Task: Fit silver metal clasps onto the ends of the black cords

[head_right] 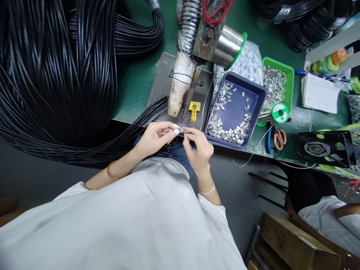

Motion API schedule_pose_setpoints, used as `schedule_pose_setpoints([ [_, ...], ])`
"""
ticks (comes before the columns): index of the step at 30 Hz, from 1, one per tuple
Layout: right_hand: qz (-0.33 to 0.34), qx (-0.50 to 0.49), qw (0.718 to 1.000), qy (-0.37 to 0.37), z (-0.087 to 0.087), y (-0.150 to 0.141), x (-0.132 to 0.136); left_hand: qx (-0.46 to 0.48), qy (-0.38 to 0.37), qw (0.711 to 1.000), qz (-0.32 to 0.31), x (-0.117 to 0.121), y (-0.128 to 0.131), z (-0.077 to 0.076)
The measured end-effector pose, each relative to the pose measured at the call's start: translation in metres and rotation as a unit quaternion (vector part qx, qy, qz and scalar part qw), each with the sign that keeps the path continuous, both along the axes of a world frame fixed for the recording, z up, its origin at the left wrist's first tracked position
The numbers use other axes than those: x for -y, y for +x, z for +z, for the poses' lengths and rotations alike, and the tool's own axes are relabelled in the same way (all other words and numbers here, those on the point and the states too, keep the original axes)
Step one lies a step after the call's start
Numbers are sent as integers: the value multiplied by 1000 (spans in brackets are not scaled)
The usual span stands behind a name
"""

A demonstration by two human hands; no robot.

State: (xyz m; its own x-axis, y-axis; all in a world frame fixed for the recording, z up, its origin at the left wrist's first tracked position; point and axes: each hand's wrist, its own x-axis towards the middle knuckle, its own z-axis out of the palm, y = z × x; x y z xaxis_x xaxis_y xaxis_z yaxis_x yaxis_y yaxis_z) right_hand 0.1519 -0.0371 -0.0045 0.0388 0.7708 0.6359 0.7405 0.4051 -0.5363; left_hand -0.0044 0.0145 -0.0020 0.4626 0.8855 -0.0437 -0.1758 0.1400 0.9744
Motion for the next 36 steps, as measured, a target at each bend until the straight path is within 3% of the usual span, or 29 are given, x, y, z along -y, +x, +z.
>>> schedule_pose_setpoints([
  [6, -31, -9, 999, 21, -7, -5, -7, -11, 12, 998, 67, 0, 5, -9],
  [12, -31, -10, 999, 9, -8, -8, -11, -29, 4, 995, 95, -7, 9, -6],
  [22, -18, -22, 999, 24, -2, -10, -12, -46, 27, 995, 88, -6, 7, 5],
  [36, -17, -22, 1000, 0, -2, -5, -5, -12, -5, 998, 58, -4, 8, 4],
])
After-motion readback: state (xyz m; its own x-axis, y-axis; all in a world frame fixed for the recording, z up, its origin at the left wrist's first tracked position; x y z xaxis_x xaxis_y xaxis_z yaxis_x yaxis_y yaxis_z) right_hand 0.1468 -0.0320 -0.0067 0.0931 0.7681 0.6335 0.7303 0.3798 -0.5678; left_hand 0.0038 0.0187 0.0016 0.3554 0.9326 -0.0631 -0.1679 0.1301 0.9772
